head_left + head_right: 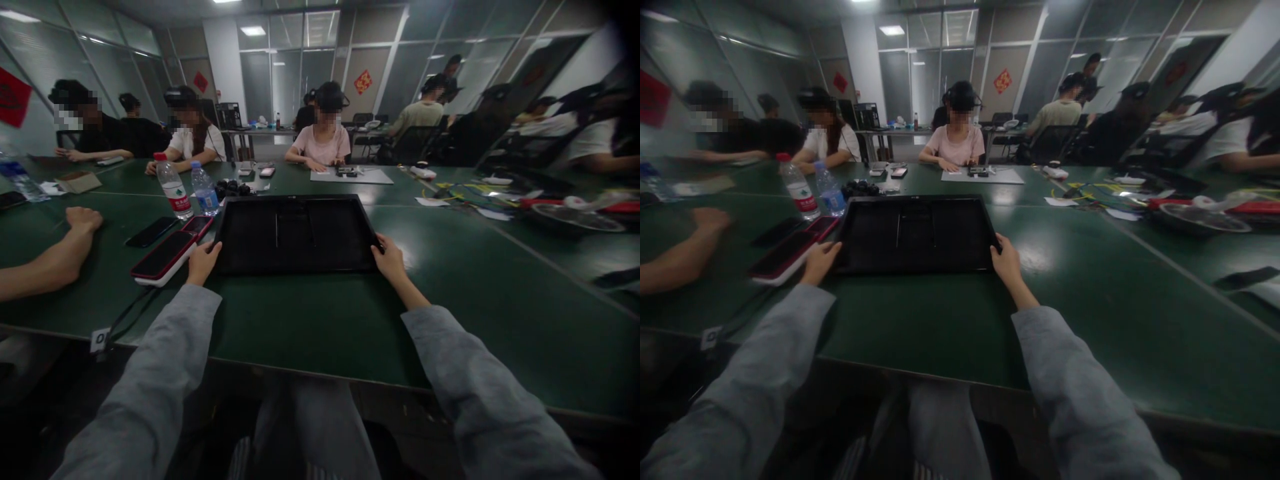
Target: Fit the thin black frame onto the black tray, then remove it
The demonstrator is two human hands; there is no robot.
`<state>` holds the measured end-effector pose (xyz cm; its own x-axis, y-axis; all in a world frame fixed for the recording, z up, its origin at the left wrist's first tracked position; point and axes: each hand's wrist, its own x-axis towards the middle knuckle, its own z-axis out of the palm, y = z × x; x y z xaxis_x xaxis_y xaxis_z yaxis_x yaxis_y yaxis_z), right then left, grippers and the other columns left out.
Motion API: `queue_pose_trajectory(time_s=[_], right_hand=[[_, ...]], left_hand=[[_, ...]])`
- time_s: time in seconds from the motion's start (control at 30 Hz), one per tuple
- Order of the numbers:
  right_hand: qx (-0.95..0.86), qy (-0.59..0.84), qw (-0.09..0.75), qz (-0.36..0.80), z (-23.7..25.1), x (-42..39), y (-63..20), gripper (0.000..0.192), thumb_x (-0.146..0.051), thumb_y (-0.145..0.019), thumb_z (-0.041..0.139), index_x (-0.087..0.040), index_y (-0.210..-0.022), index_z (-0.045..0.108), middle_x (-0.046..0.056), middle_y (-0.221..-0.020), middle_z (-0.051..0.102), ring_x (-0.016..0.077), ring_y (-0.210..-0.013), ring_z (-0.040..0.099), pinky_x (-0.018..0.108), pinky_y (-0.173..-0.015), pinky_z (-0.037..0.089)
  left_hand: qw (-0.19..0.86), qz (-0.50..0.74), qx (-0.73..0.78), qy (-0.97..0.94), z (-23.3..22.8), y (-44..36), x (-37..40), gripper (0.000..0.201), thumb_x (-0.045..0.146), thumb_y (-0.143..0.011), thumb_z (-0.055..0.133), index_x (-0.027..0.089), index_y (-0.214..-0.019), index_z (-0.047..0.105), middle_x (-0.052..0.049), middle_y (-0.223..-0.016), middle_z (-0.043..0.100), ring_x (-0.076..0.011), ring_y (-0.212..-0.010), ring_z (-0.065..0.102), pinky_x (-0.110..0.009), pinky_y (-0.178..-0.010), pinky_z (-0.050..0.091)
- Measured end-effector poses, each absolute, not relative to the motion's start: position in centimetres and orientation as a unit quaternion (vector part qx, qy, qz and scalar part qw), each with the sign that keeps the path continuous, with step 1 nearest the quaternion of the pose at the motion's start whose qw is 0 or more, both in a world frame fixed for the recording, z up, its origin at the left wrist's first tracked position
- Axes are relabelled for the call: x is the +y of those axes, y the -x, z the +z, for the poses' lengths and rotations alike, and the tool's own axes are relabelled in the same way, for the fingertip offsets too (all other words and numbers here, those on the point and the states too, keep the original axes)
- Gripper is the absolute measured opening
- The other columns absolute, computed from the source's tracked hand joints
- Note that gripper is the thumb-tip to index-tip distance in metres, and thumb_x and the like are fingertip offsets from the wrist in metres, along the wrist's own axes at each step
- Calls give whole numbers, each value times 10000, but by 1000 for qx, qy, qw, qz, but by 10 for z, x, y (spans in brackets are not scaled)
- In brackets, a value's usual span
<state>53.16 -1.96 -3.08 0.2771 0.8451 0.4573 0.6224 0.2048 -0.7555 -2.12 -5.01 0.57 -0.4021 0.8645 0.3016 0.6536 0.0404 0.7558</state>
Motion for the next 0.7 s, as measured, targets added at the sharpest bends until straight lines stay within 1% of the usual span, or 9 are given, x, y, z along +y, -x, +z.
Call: queue_pose_trajectory(time_s=[0.1, 0.17, 0.27, 0.43, 0.5, 0.57, 0.63, 0.7], right_hand=[[-581, 631, 503, 103, -27, -12, -530, 557, -238, -842, 605, -122, -1382, 679, 189, -1360, 726, 325, -1281, 693, 532, -1162, 514], [-570, 640, 508, 92, -24, -6, -530, 531, -251, -840, 615, -136, -1352, 703, 178, -1307, 751, 323, -1247, 709, 529, -1138, 528], [-550, 661, 504, 75, -23, 3, -532, 491, -297, -841, 638, -162, -1303, 736, 158, -1186, 784, 327, -1159, 733, 542, -1085, 551], [-530, 689, 485, 97, -27, 16, -538, 521, -361, -837, 659, -140, -1304, 730, 143, -1011, 776, 317, -981, 742, 531, -997, 575], [-531, 682, 490, 111, -31, 18, -540, 526, -398, -842, 667, -151, -1304, 716, 139, -1012, 767, 311, -974, 735, 521, -990, 575], [-537, 670, 498, 120, -35, 20, -542, 526, -434, -842, 675, -168, -1294, 700, 144, -1055, 760, 316, -1020, 728, 519, -1006, 568], [-543, 660, 505, 118, -39, 21, -544, 523, -443, -834, 670, -177, -1284, 683, 154, -1102, 752, 326, -1066, 719, 528, -1029, 558], [-547, 658, 504, 114, -42, 21, -546, 517, -436, -828, 656, -179, -1277, 667, 159, -1112, 747, 335, -1072, 714, 551, -1039, 549]], left_hand=[[122, 467, 706, -518, 9, 16, -40, 339, 527, -801, 725, 222, -927, 803, -141, -968, 806, -398, -1124, 717, -493, -1031, 509], [136, 481, 702, -507, 14, 9, -36, 296, 516, -766, 775, 245, -885, 795, -119, -907, 801, -400, -1129, 714, -481, -1012, 519], [164, 490, 695, -499, 23, 1, -30, 268, 495, -740, 811, 255, -858, 786, -114, -892, 799, -400, -1128, 717, -476, -995, 526], [179, 504, 691, -487, 29, -3, -24, 251, 439, -724, 846, 233, -855, 785, -119, -863, 796, -387, -1110, 723, -468, -1000, 525], [180, 510, 679, -497, 27, -2, -23, 260, 445, -737, 843, 232, -879, 792, -112, -868, 800, -376, -1104, 726, -457, -997, 529], [173, 500, 682, -504, 25, -1, -21, 271, 461, -774, 817, 230, -914, 800, -109, -906, 811, -365, -1109, 729, -441, -994, 534], [156, 466, 714, -500, 22, 0, -19, 284, 471, -819, 777, 222, -953, 805, -115, -971, 821, -354, -1126, 731, -421, -995, 535], [134, 420, 750, -493, 20, 2, -16, 316, 492, -864, 734, 215, -995, 806, -125, -1048, 825, -347, -1152, 729, -408, -1002, 530]])
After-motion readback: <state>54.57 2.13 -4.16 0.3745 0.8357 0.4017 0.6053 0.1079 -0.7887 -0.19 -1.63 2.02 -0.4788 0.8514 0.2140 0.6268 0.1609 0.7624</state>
